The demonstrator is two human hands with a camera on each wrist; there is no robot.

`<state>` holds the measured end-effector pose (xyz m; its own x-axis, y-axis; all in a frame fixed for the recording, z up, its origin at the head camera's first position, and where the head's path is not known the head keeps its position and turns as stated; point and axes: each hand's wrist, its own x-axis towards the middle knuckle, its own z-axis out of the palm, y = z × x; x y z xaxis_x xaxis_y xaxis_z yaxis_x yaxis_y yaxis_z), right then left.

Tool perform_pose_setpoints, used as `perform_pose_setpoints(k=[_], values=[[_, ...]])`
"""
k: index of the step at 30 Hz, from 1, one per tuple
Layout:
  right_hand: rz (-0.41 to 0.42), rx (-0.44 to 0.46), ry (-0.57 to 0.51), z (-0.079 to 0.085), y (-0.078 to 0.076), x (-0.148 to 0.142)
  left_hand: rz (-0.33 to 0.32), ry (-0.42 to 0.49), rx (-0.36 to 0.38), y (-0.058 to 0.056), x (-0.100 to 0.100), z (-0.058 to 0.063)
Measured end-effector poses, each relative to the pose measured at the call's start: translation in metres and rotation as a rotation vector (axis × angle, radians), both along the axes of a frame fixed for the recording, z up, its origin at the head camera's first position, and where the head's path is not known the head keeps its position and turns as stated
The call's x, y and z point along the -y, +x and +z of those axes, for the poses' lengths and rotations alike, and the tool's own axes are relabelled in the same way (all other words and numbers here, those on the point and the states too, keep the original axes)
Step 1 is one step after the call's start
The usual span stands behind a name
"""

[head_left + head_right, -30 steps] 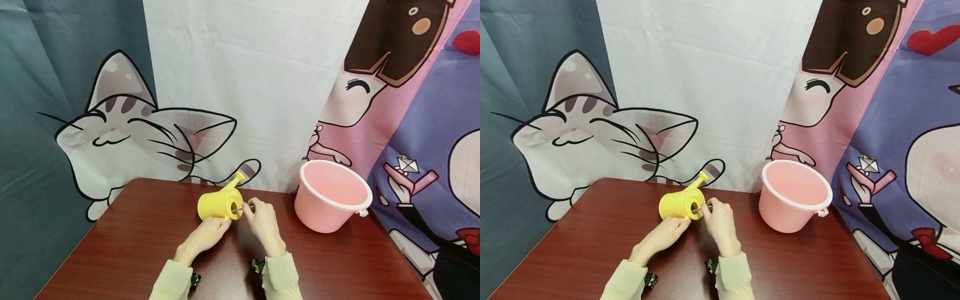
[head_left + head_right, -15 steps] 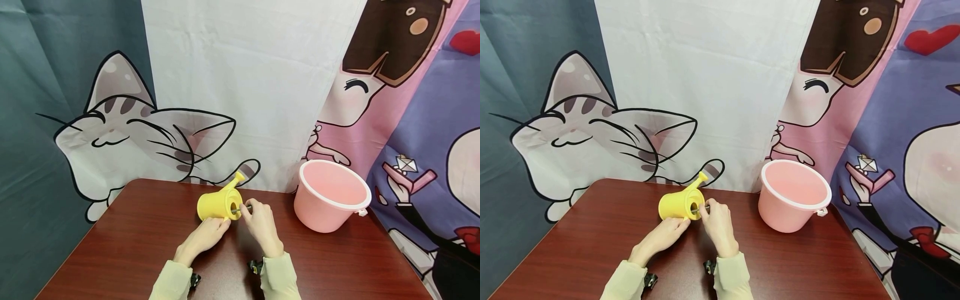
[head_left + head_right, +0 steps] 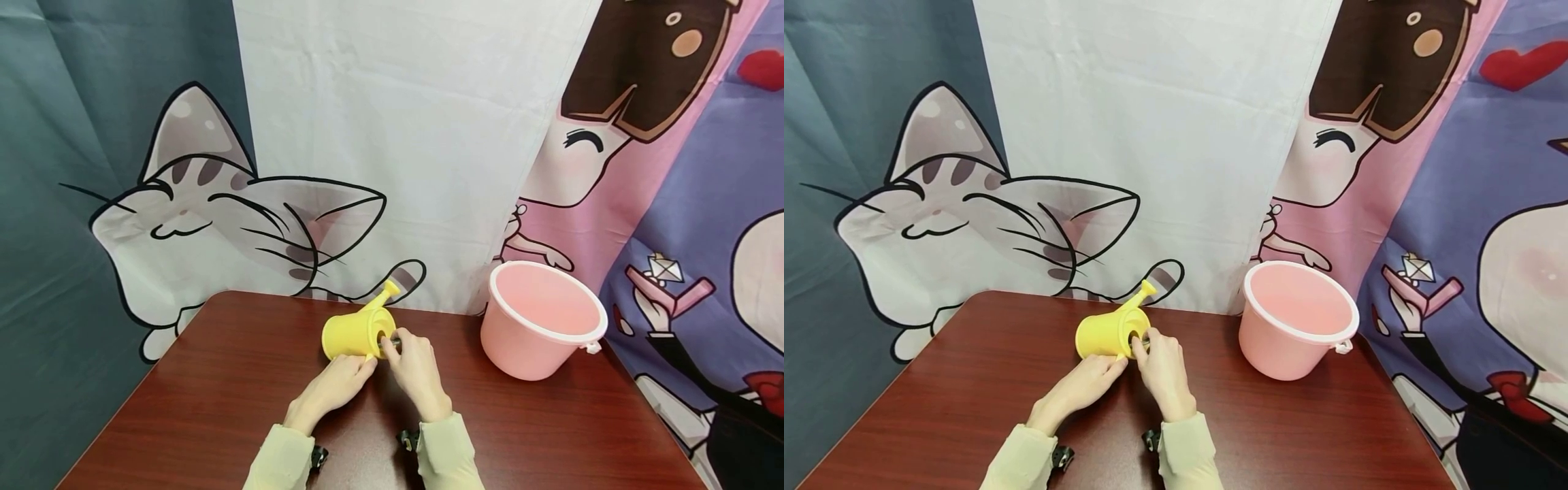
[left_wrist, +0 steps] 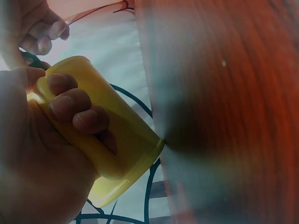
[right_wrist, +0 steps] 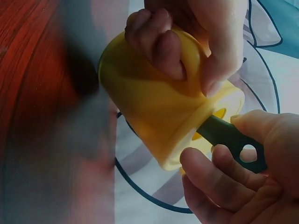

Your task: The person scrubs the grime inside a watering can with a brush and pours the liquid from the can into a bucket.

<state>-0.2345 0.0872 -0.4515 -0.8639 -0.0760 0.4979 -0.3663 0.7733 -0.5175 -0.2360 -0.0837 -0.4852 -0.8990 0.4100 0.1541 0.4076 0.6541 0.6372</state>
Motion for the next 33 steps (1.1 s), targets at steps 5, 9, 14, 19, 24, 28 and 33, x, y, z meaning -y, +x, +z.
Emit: perform_pose_setpoints(k=[5,9,14,19,24,28,33], values=[[0.002,0.008,0.012,0.003,0.001,-0.004,0.0,0.003,-0.003,0.0,0.0,0.0],[0.001,0.03,0.018,0.007,0.002,-0.008,-0.003,0.005,-0.012,0.0,-0.001,0.0],[0.006,0.064,-0.007,0.014,0.004,-0.013,-0.003,0.009,-0.002,0.0,0.0,0.001],[-0.003,0.066,-0.02,0.02,0.005,-0.019,-0.002,0.012,0.005,0.0,0.0,0.001],[-0.005,0.046,-0.027,0.026,0.008,-0.024,-0.003,0.009,0.002,0.0,0.0,-0.001],[0.013,0.015,-0.05,0.026,0.008,-0.024,0.004,0.011,0.003,-0.001,0.001,-0.002],[0.024,-0.025,-0.095,0.021,0.004,-0.023,0.007,0.019,0.012,-0.001,0.001,-0.001]])
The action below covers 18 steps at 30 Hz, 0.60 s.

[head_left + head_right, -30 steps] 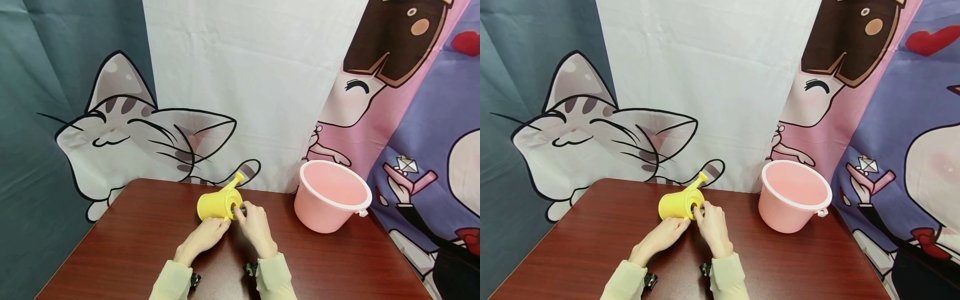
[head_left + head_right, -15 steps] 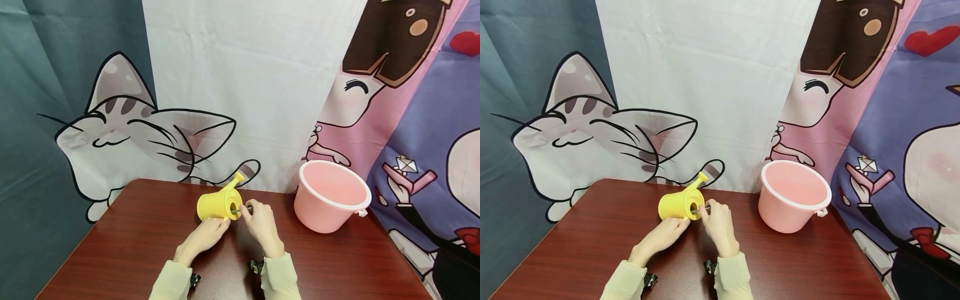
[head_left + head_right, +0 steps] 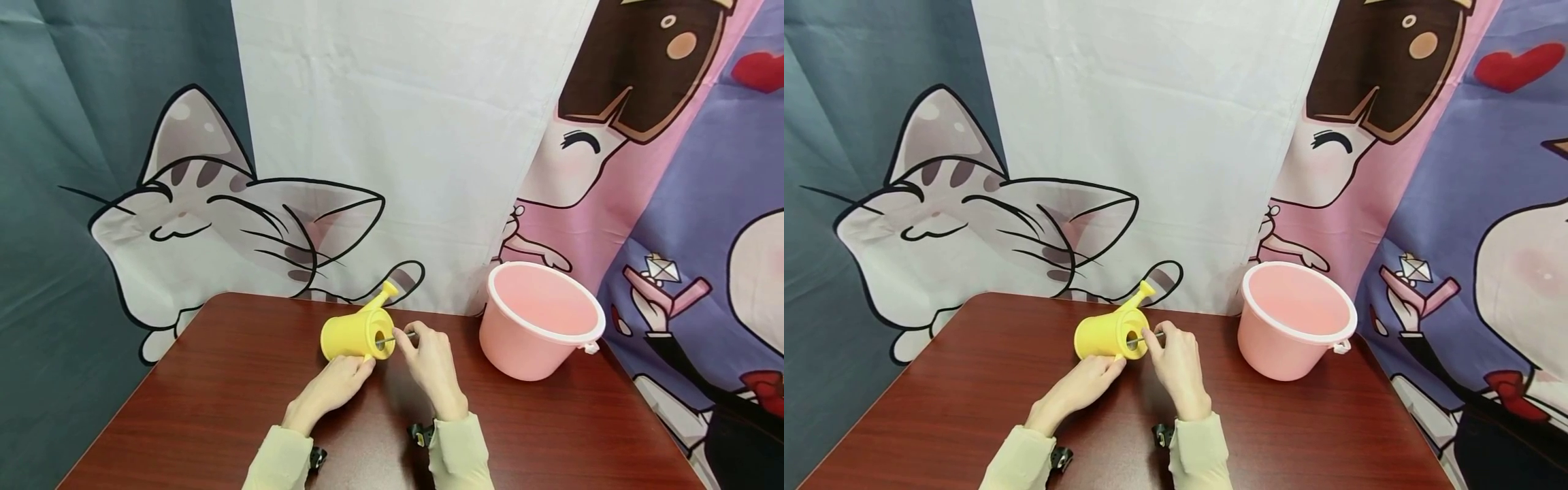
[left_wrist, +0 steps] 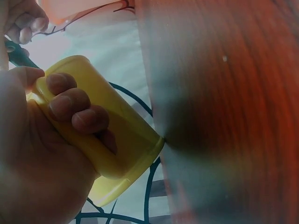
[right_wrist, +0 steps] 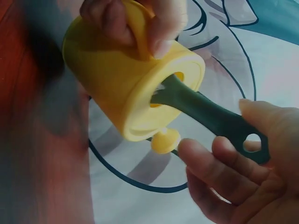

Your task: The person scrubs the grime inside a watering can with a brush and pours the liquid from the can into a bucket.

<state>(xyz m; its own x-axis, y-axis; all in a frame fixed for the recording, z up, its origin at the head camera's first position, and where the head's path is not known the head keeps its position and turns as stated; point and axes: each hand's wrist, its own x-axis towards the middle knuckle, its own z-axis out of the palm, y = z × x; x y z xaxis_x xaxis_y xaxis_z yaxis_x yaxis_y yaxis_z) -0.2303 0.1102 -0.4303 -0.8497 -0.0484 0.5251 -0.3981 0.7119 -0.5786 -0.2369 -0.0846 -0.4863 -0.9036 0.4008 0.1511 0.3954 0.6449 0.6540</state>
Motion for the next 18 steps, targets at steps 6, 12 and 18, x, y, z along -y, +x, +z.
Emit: perform_pose_setpoints(k=[6,12,18], values=[[-0.002,-0.039,-0.034,-0.0042,-0.0028,0.0011,-0.003,0.005,0.014,0.0003,0.0003,0.0014],[-0.007,-0.059,-0.037,-0.0032,-0.0029,0.0007,0.002,0.003,0.011,0.0002,0.0004,0.0021],[-0.013,-0.07,-0.048,-0.0027,-0.0026,0.0001,0.006,0.001,-0.001,-0.0002,0.0003,0.001]])
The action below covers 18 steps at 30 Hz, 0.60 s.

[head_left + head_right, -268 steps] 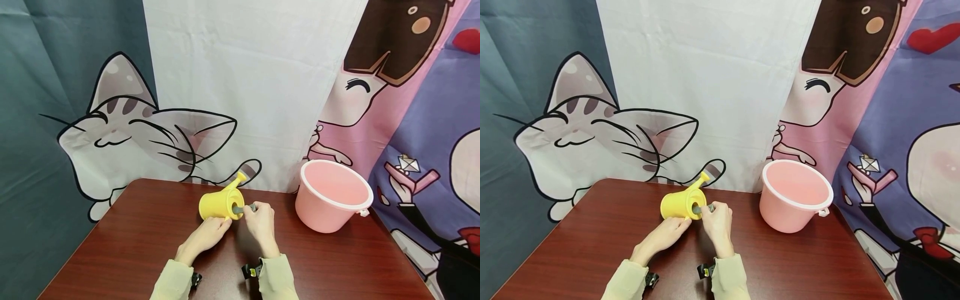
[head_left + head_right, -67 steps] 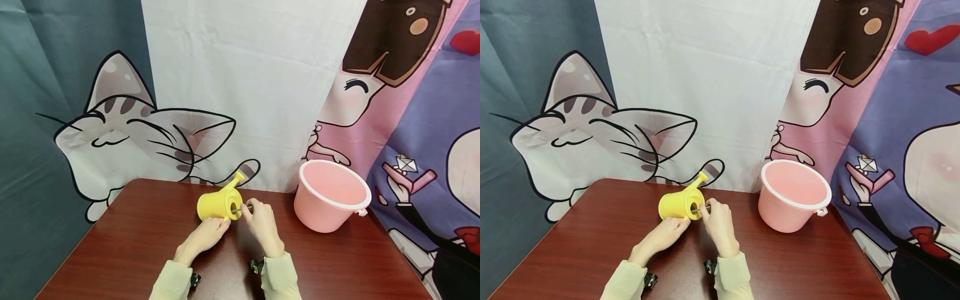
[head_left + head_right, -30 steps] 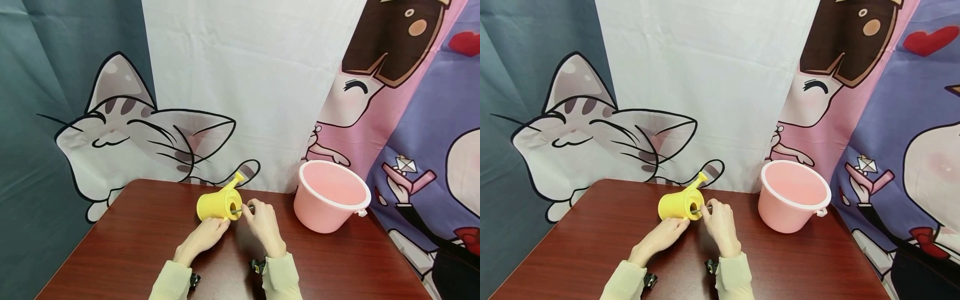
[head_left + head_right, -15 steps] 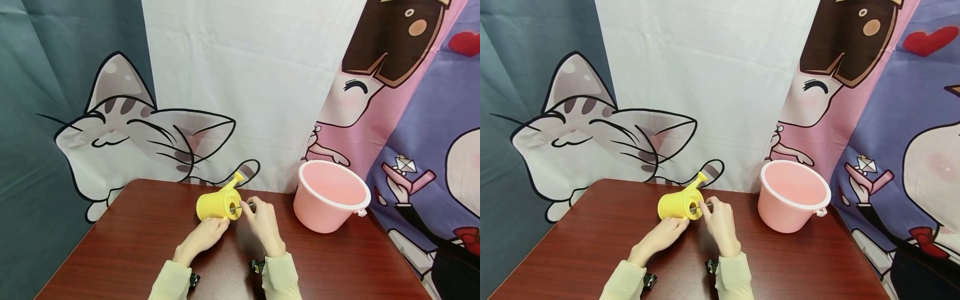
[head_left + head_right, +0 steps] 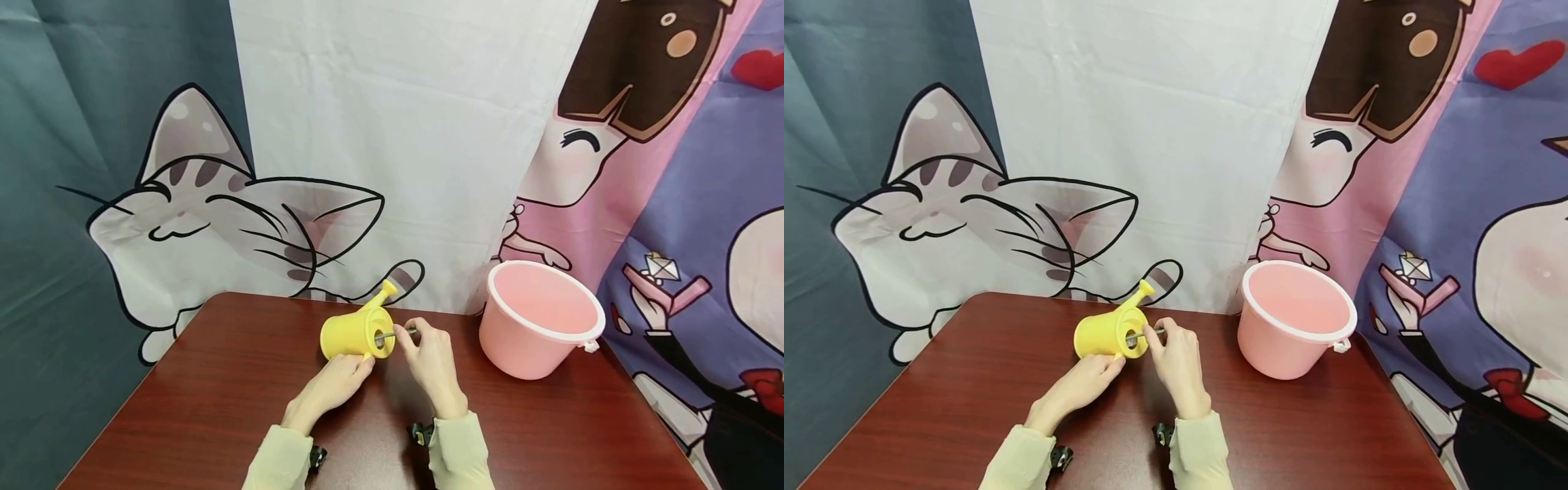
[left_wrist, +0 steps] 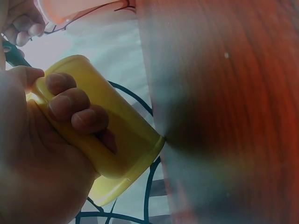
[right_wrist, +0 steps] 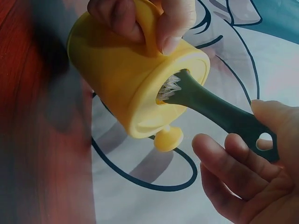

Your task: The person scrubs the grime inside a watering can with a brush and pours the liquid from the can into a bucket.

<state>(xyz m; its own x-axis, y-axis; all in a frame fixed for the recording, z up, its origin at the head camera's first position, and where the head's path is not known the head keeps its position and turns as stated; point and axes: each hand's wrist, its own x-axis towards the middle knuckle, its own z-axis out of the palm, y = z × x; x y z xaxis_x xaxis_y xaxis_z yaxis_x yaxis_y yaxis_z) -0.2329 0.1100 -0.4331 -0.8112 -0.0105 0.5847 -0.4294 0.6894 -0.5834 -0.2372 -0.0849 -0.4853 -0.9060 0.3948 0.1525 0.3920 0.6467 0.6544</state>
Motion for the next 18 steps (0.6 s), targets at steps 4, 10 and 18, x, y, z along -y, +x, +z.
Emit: perform_pose_setpoints(k=[4,10,18], values=[[-0.01,-0.012,-0.017,0.0009,0.0006,-0.0001,-0.008,0.007,0.0,0.0,0.0,0.0006],[-0.012,-0.006,-0.06,-0.0007,-0.0009,-0.0007,-0.003,0.013,0.012,-0.0008,0.0012,0.002],[0.001,0.049,-0.172,-0.001,-0.0016,-0.0029,0.016,0.022,0.0,-0.0006,0.0024,0.0028]])
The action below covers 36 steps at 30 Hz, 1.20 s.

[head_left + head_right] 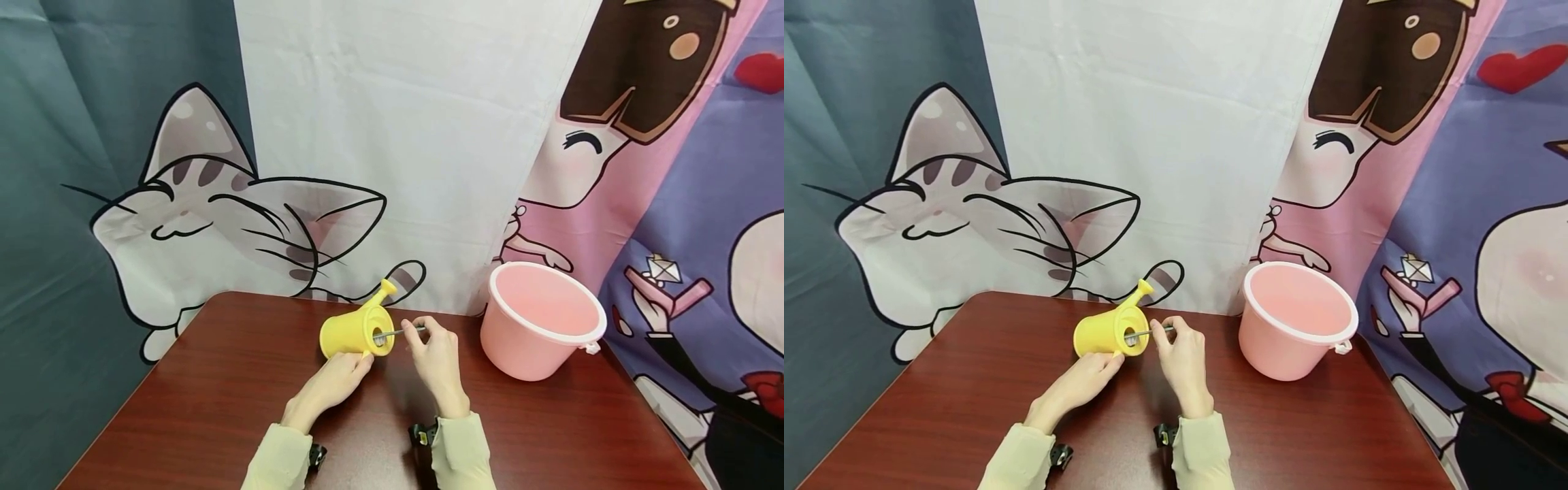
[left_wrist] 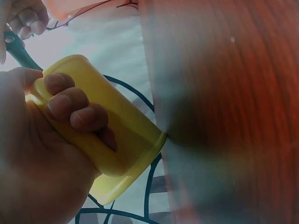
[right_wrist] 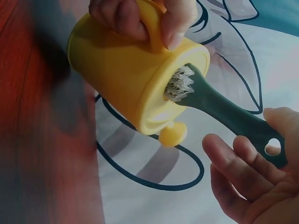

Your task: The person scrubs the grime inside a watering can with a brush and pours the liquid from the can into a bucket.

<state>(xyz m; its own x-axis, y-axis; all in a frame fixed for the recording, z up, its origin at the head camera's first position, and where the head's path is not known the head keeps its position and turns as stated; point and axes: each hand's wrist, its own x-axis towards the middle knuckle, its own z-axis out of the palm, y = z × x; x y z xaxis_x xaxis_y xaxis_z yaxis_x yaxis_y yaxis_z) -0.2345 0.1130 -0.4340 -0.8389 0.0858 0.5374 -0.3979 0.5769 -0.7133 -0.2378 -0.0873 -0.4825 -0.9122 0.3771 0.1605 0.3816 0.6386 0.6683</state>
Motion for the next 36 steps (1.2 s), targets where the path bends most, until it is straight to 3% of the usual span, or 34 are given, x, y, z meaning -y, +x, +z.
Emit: perform_pose_setpoints(k=[17,36], values=[[0.011,-0.05,-0.038,0.007,0.004,-0.013,0.004,0.03,0.03,-0.001,0.002,0.002],[0.0,-0.046,-0.094,0.01,0.003,-0.024,0.019,0.066,0.051,-0.001,0.007,0.003]])
